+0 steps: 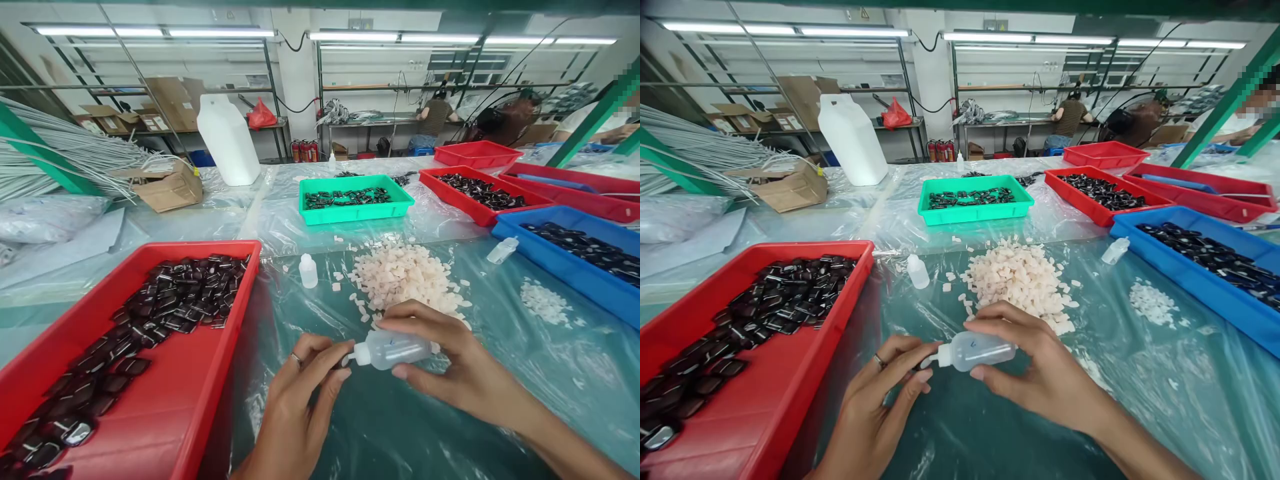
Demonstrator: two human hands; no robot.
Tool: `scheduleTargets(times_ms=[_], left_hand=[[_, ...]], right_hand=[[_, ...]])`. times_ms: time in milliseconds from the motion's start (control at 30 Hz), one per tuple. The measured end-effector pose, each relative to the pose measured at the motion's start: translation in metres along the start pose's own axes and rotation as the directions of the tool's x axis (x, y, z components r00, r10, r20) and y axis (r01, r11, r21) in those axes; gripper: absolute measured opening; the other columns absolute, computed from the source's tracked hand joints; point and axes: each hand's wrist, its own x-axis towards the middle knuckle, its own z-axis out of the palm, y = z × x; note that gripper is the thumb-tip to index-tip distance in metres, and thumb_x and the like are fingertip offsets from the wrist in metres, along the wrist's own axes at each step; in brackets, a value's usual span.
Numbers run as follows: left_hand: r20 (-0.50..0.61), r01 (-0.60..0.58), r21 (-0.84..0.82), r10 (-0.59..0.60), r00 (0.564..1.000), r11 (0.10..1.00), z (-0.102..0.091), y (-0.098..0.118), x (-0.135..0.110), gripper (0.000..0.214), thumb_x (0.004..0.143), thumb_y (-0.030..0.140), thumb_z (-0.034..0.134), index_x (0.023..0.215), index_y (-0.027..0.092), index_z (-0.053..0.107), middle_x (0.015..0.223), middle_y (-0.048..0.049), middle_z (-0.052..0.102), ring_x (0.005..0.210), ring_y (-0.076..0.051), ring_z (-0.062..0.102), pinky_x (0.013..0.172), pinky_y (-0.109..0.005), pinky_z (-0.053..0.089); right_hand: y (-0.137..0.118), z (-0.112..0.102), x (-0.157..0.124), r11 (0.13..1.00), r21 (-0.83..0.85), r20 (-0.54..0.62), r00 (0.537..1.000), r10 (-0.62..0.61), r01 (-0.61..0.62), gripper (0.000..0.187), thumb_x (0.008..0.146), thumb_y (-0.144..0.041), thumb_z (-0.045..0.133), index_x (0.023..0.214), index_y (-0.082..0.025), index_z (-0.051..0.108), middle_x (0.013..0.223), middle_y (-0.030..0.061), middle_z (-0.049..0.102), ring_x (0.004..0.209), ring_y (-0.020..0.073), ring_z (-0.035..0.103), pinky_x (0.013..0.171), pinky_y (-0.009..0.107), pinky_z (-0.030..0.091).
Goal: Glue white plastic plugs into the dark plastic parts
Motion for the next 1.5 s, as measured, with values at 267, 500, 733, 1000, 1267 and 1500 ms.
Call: scheduleTargets(times_ms=[267, 500, 733, 1000, 1267, 1500], left_hand=[[-0.032, -0.068, 0.033, 0.069, 0.997, 0.997, 0.002, 0.003, 0.000, 0.043, 0.100, 0.009, 0.056, 0.136, 0.031, 0.063, 0.112, -0.0027, 0.058, 0.087, -0.011, 0.067, 0.071, -0.018, 0.061], [-0.013, -0.083, 0.060, 0.084, 0.996, 0.995, 0.001, 0.004, 0.001, 0.040, 0.100, 0.007, 0.058, 0.134, 0.026, 0.065, 0.112, -0.0028, 0.059, 0.089, -0.010, 0.067, 0.077, -0.016, 0.059], [0.026, -0.063, 0.064, 0.061, 0.998, 0.996, 0.000, 0.005, -0.001, 0.044, 0.100, 0.009, 0.057, 0.139, 0.030, 0.061, 0.112, -0.0024, 0.058, 0.088, -0.010, 0.066, 0.075, -0.017, 0.060], [0.006, -0.061, 0.069, 0.060, 0.998, 0.996, 0.000, 0.013, 0.003, 0.037, 0.099, 0.006, 0.058, 0.130, 0.025, 0.065, 0.106, 0.0003, 0.065, 0.084, -0.008, 0.068, 0.073, -0.013, 0.055], [0.022, -0.067, 0.103, 0.065, 0.998, 0.992, -0.001, 0.016, 0.005, 0.032, 0.098, 0.003, 0.059, 0.122, 0.022, 0.066, 0.106, -0.0002, 0.065, 0.085, -0.008, 0.068, 0.078, -0.014, 0.054], [0.038, -0.071, 0.097, 0.068, 0.997, 0.993, -0.001, 0.016, 0.002, 0.033, 0.097, 0.001, 0.060, 0.122, 0.021, 0.067, 0.109, -0.0012, 0.064, 0.087, -0.008, 0.067, 0.080, -0.014, 0.055]], right_hand=[[-0.010, -0.005, -0.009, 0.974, -0.207, -0.023, 0.994, -0.105, 0.098, 0.042, 0.092, -0.021, 0.071, 0.131, -0.023, 0.056, 0.121, 0.0056, 0.062, 0.111, 0.0145, 0.061, 0.089, 0.023, 0.052], [-0.012, -0.007, -0.016, 0.914, -0.333, -0.059, 0.963, -0.265, 0.231, 0.035, 0.090, -0.014, 0.072, 0.124, -0.015, 0.061, 0.121, 0.0083, 0.059, 0.112, 0.0171, 0.058, 0.093, 0.029, 0.051], [-0.012, -0.008, -0.020, 0.903, -0.348, -0.051, 0.956, -0.288, 0.254, 0.036, 0.090, -0.015, 0.073, 0.124, -0.014, 0.062, 0.122, 0.0088, 0.060, 0.111, 0.0178, 0.059, 0.094, 0.032, 0.052], [-0.012, -0.008, -0.012, 0.904, -0.334, -0.082, 0.947, -0.311, 0.268, 0.034, 0.088, -0.014, 0.075, 0.121, -0.013, 0.065, 0.119, 0.0082, 0.064, 0.109, 0.0182, 0.062, 0.092, 0.033, 0.056], [-0.016, -0.011, -0.012, 0.883, -0.382, -0.053, 0.947, -0.316, 0.273, 0.030, 0.090, -0.015, 0.071, 0.118, -0.018, 0.062, 0.116, 0.0048, 0.070, 0.108, 0.0194, 0.063, 0.096, 0.034, 0.056], [-0.017, -0.012, -0.015, 0.870, -0.397, -0.015, 0.946, -0.324, 0.291, 0.029, 0.089, -0.014, 0.071, 0.116, -0.016, 0.063, 0.118, 0.0064, 0.070, 0.109, 0.0204, 0.064, 0.099, 0.037, 0.056]])
